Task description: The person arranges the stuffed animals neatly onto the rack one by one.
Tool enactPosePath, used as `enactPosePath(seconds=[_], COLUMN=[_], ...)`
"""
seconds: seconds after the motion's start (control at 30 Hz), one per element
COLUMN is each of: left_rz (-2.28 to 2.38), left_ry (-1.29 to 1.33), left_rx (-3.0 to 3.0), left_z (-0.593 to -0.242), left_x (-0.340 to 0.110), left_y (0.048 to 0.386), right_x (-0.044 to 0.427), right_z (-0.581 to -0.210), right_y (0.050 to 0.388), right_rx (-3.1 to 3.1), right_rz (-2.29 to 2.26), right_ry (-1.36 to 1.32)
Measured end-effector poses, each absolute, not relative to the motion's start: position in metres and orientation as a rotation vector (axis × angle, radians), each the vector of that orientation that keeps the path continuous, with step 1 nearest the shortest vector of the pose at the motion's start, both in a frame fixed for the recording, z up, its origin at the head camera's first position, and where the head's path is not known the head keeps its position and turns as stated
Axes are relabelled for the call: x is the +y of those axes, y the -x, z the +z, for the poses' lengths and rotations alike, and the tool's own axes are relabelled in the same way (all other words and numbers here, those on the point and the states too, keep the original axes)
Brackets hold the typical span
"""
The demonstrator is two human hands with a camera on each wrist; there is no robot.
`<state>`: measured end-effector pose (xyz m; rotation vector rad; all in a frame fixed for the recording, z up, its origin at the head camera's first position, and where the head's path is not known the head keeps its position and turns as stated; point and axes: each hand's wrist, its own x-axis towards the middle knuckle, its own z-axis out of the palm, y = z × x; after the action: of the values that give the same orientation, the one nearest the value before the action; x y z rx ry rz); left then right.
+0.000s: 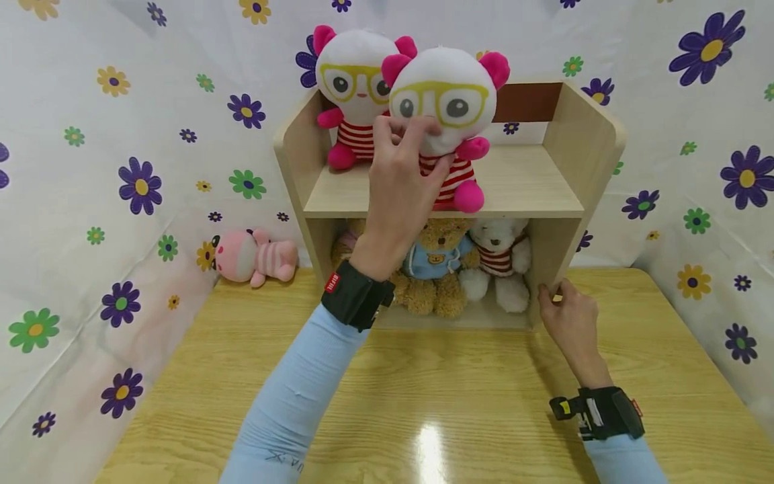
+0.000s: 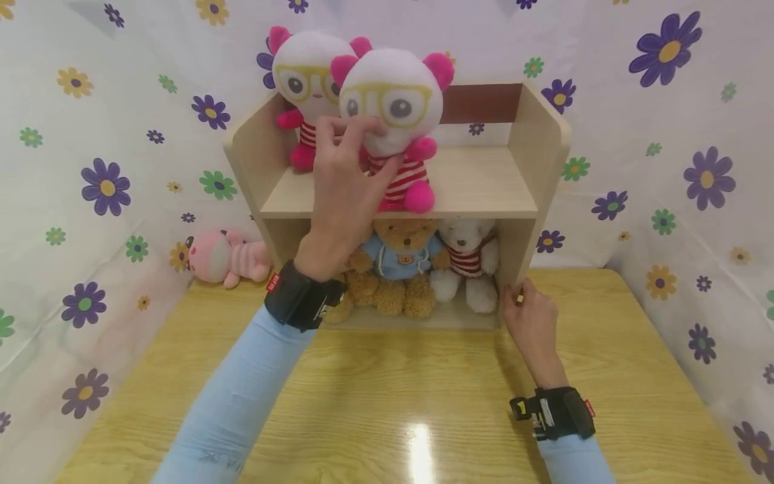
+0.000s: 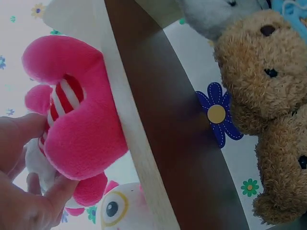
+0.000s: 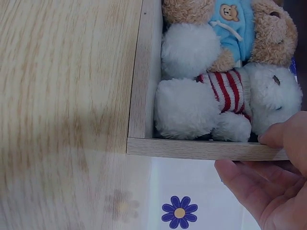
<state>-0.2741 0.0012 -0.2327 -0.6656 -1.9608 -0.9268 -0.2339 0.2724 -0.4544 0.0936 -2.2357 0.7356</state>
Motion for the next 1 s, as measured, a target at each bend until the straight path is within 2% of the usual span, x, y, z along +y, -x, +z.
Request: enactPosePath(seconds=[0.37, 0.53, 0.8, 1.0], left_rz=[-0.636, -0.497, -0.451, -0.356], left_ry=[0.565, 0.518, 0.429, 0.488], left_rx=[-2.16, -2.278, -2.568, -2.599], left_z=[-0.232, -0.231, -0.211, -0.206], left_x=[0.013, 0.013, 0.016, 0.017], left_y=[0.304, 0.295, 0.273, 0.272], right_x=[0.272, 0.273, 0.274, 0.274], right_z=[-0.455, -0.453, -0.452, -0.455], right_y=[0.235, 0.233, 0.234, 0.233], right_rx=[-2.251, -2.263, -2.253, -2.266], right_rz=[0.754, 0.771, 0.761, 0.783], right_ry=[-0.091, -0.075, -0.087, -0.076])
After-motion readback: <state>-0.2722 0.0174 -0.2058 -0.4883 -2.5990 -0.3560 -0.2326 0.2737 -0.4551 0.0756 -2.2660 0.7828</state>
